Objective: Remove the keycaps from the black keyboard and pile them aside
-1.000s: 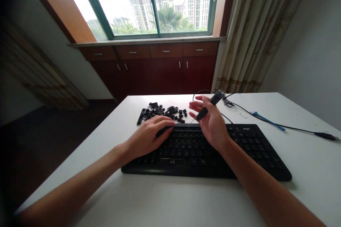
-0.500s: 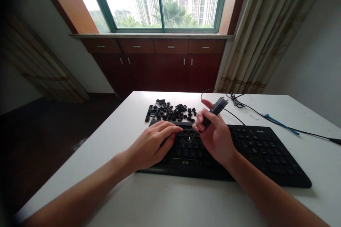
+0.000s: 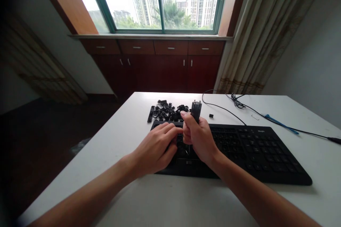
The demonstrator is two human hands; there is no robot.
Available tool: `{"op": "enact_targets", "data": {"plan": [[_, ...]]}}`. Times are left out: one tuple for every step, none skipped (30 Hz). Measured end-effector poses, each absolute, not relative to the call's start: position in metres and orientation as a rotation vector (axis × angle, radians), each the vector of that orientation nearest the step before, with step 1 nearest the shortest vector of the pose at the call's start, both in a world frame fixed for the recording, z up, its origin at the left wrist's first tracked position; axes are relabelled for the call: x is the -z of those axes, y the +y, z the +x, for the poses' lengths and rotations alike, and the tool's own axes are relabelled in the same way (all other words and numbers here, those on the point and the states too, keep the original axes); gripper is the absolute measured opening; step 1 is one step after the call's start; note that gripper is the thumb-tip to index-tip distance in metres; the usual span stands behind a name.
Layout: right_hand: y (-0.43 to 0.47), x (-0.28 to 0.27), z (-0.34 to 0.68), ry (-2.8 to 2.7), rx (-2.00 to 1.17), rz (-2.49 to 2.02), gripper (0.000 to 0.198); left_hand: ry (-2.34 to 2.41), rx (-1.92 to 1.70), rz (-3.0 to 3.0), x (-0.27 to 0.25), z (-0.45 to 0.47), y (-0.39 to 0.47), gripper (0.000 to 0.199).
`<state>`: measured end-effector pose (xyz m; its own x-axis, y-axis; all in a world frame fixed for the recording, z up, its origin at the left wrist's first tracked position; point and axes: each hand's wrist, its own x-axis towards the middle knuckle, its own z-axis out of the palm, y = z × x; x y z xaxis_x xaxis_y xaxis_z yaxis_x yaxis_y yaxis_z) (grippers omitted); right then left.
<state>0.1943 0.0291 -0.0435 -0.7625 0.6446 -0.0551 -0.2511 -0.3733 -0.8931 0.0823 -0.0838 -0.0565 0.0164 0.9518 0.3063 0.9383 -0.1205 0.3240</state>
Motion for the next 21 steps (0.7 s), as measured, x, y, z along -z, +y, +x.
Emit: {"op": "enact_targets", "data": {"plan": [[0.028,0.046,0.196,-1.299,-2.144,-0.522,0.051,2.075,-0.709,2.205,0.057,0.083,-0.083,0.026],[0.026,0.048,0.197,-1.289,-2.132,-0.503,0.050,2.087,-0.703,2.192,0.058,0.084,-0.083,0.027],[0.025,0.050,0.198,-1.271,-2.107,-0.491,0.049,2.099,-0.695,2.179,0.059,0.085,-0.083,0.027],[0.023,0.052,0.198,-1.247,-2.070,-0.488,0.048,2.107,-0.683,2.167,0.059,0.086,-0.083,0.028],[0.021,0.054,0.198,-1.217,-2.024,-0.496,0.047,2.106,-0.673,2.159,0.059,0.087,-0.083,0.029],[0.019,0.055,0.198,-1.182,-1.977,-0.511,0.047,2.097,-0.664,2.156,0.058,0.088,-0.084,0.030],[0.017,0.057,0.197,-1.147,-1.930,-0.526,0.047,2.082,-0.663,2.154,0.056,0.089,-0.085,0.030],[0.015,0.059,0.195,-1.118,-1.887,-0.536,0.047,2.061,-0.672,2.154,0.055,0.091,-0.086,0.030],[0.014,0.061,0.194,-1.102,-1.854,-0.537,0.047,2.035,-0.692,2.153,0.053,0.092,-0.087,0.030],[0.013,0.062,0.192,-1.102,-1.838,-0.528,0.047,2.010,-0.729,2.147,0.052,0.094,-0.088,0.031],[0.013,0.063,0.190,-1.114,-1.845,-0.505,0.048,1.985,-0.777,2.135,0.052,0.096,-0.088,0.032],[0.013,0.064,0.189,-1.134,-1.879,-0.474,0.048,1.964,-0.829,2.115,0.052,0.098,-0.088,0.035],[0.014,0.064,0.189,-1.154,-1.938,-0.437,0.049,1.945,-0.876,2.092,0.053,0.099,-0.089,0.040],[0.016,0.064,0.189,-1.171,-2.010,-0.397,0.049,1.929,-0.916,2.072,0.055,0.100,-0.088,0.047],[0.018,0.064,0.190,-1.190,-2.084,-0.361,0.049,1.920,-0.944,2.055,0.057,0.100,-0.088,0.055],[0.021,0.063,0.192,-1.215,-2.144,-0.335,0.047,1.912,-0.964,2.045,0.059,0.101,-0.088,0.063],[0.023,0.062,0.195,-1.248,-2.182,-0.324,0.044,1.900,-0.980,2.042,0.061,0.101,-0.088,0.072],[0.025,0.060,0.197,-1.286,-2.198,-0.326,0.041,1.882,-1.001,2.047,0.063,0.101,-0.089,0.080],[0.026,0.059,0.200,-1.324,-2.198,-0.338,0.038,1.858,-1.021,2.053,0.064,0.101,-0.089,0.087],[0.026,0.059,0.202,-1.358,-2.190,-0.358,0.035,1.832,-1.039,2.055,0.064,0.100,-0.090,0.092],[0.026,0.058,0.203,-1.383,-2.177,-0.381,0.034,1.802,-1.058,2.050,0.063,0.100,-0.091,0.095]]}}
